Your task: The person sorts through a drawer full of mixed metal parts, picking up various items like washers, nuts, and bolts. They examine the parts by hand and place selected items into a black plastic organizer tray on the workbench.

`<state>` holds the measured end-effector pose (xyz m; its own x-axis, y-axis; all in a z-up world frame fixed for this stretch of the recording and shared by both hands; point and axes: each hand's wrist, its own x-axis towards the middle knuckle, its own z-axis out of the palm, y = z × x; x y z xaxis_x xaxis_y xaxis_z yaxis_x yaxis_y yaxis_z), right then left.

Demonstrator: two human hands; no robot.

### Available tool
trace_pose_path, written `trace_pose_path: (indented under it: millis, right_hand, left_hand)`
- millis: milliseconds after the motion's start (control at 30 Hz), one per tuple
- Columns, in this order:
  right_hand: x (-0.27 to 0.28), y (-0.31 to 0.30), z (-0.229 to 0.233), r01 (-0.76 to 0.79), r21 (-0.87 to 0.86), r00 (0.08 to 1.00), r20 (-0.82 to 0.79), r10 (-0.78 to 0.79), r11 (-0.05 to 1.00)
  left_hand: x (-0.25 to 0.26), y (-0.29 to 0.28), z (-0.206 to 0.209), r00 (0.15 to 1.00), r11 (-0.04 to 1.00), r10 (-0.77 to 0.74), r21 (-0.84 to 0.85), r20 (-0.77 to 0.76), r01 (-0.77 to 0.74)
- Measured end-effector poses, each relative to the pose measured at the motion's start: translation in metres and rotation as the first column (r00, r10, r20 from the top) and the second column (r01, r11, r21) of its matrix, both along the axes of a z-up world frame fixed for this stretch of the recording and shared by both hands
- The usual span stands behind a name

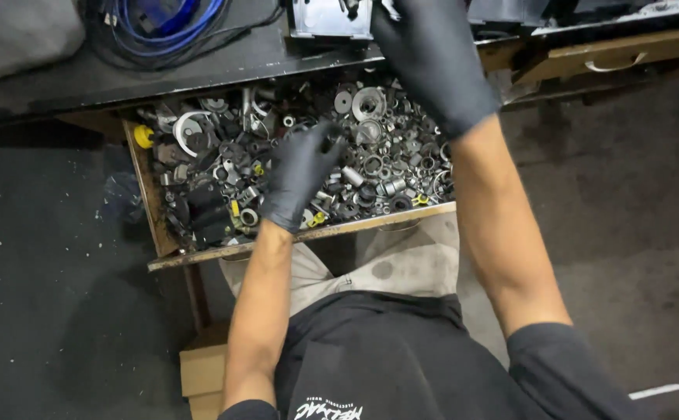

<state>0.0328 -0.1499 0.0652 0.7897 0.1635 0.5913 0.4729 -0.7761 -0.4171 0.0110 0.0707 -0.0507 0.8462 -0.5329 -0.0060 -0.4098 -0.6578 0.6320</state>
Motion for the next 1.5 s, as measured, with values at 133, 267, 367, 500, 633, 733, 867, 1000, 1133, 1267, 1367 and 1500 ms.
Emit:
trace_pose_path:
  millis: [133,267,367,500,633,733,867,1000,1133,1267,1367,1500]
  right_hand:
    - [-0.070,-0.013,-0.006,0.003,0.215,0.976,-0.215,0.045,0.977]
    - [-0.119,-0.040,-0.065,0.324,0.457,0.863,-0.501,-0.061,0.828]
    - [-0.137,-0.048,-0.097,0.435,0.386,0.773,-0.624,-0.117,0.813]
    - [-0.142,-0.057,-0.111,0.483,0.319,0.692,-0.710,-0.132,0.816]
    - [-0.145,-0.073,-0.124,0.504,0.294,0.673,-0.723,-0.156,0.812]
    - [-0.143,-0.075,-0.124,0.501,0.245,0.628,-0.763,-0.154,0.830]
    - [-0.134,-0.062,-0.115,0.451,0.265,0.617,-0.782,-0.084,0.852]
    - [-0.120,-0.034,-0.107,0.288,0.481,0.735,-0.665,0.131,0.828]
    - [-0.113,-0.003,-0.104,0.202,0.628,0.747,-0.595,0.297,0.752]
    - [-0.113,0.019,-0.118,0.303,0.786,0.775,-0.532,0.341,0.538]
    - [-0.118,0.022,-0.110,0.372,0.842,0.746,-0.521,0.414,0.390]
    - [-0.127,0.018,-0.093,0.388,0.851,0.741,-0.517,0.429,0.354]
  left_hand:
    - [-0.002,-0.006,0.005,0.998,0.998,-0.060,-0.007,-0.020,0.060]
    - [0.005,-0.039,-0.049,0.985,0.981,-0.175,-0.089,-0.002,0.175]
    - [0.021,-0.064,-0.103,0.958,0.965,-0.256,-0.020,0.130,0.261]
    - [0.034,-0.084,-0.131,0.889,0.907,-0.320,0.377,0.328,0.188]
    - [0.035,-0.050,-0.101,0.863,0.887,-0.411,0.349,0.295,0.303]
    - [0.031,-0.039,-0.131,0.864,0.898,-0.369,0.372,0.343,0.236]
    - [0.027,-0.030,-0.110,0.943,0.968,-0.251,0.032,0.218,0.250]
    - [0.013,-0.022,-0.048,0.988,0.939,-0.135,-0.327,-0.069,0.105]
    - [0.004,-0.026,-0.029,0.924,0.849,-0.189,-0.528,-0.333,-0.017]
    - [-0.007,-0.025,-0.003,0.855,0.771,-0.178,-0.609,-0.488,-0.187]
    - [-0.020,-0.015,0.022,0.809,0.704,-0.177,-0.647,-0.560,-0.294]
    - [-0.007,0.018,0.022,0.956,0.849,-0.043,-0.515,-0.291,-0.118]
